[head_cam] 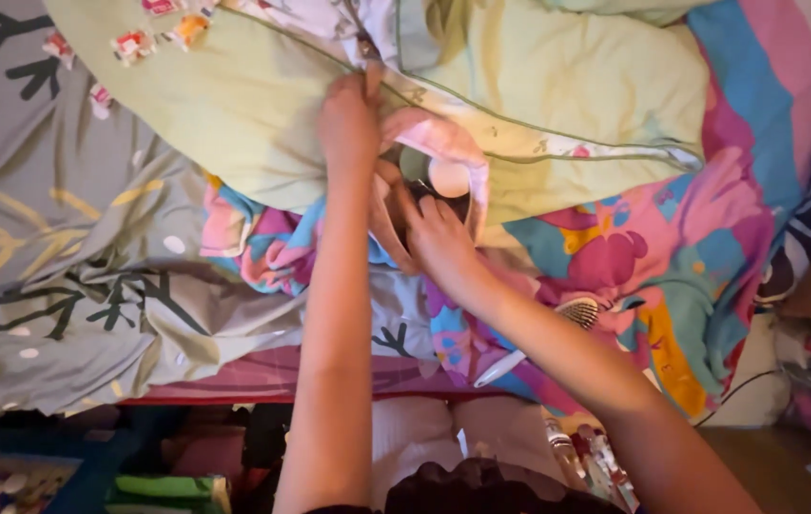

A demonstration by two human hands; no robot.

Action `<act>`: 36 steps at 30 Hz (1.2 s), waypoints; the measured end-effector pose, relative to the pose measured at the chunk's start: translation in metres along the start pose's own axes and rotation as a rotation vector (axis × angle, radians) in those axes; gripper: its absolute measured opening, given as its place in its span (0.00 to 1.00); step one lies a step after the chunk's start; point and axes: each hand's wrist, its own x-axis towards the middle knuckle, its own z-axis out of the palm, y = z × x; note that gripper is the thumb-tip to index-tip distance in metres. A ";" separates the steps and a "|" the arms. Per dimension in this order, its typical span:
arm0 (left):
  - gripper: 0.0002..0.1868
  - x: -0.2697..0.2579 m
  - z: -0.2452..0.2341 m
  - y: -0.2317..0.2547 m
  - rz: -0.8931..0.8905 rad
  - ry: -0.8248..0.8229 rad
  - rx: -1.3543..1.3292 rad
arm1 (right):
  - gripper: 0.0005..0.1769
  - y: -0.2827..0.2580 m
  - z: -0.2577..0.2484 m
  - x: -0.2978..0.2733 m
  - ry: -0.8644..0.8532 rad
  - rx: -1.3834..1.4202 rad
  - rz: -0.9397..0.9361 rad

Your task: Organizing a makeup bag, folding a towel, and tidying small items on a bed.

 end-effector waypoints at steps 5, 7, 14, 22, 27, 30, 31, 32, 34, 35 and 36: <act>0.10 -0.017 -0.017 0.009 -0.127 0.064 -0.067 | 0.29 -0.003 -0.013 -0.005 0.017 0.062 0.006; 0.11 -0.021 -0.019 0.009 -0.109 0.103 -0.031 | 0.25 0.004 -0.010 -0.009 0.023 0.031 -0.038; 0.13 -0.039 -0.085 0.046 -0.003 0.508 -0.403 | 0.23 0.027 -0.059 0.008 0.014 0.260 -0.073; 0.11 -0.081 -0.101 0.089 -0.162 0.127 -1.104 | 0.30 0.022 -0.128 0.057 0.269 0.860 0.115; 0.18 -0.123 -0.101 0.097 0.009 0.210 -1.001 | 0.24 0.019 -0.119 0.050 0.359 0.610 -0.008; 0.19 -0.138 -0.112 0.097 0.007 0.206 -0.685 | 0.22 0.017 -0.110 0.042 0.296 0.766 0.125; 0.19 -0.143 -0.115 0.098 0.007 0.206 -0.685 | 0.22 0.015 -0.105 0.038 0.295 0.766 0.124; 0.22 -0.148 -0.119 0.100 -0.021 0.238 -0.559 | 0.23 0.014 -0.101 0.034 0.269 0.845 0.180; 0.24 -0.154 -0.118 0.095 -0.042 0.279 -0.432 | 0.23 0.009 -0.092 0.031 0.247 0.923 0.227; 0.26 -0.158 -0.114 0.089 -0.050 0.296 -0.305 | 0.24 0.004 -0.086 0.029 0.222 0.936 0.241; 0.28 -0.161 -0.110 0.082 -0.059 0.311 -0.177 | 0.24 -0.001 -0.080 0.028 0.197 0.948 0.254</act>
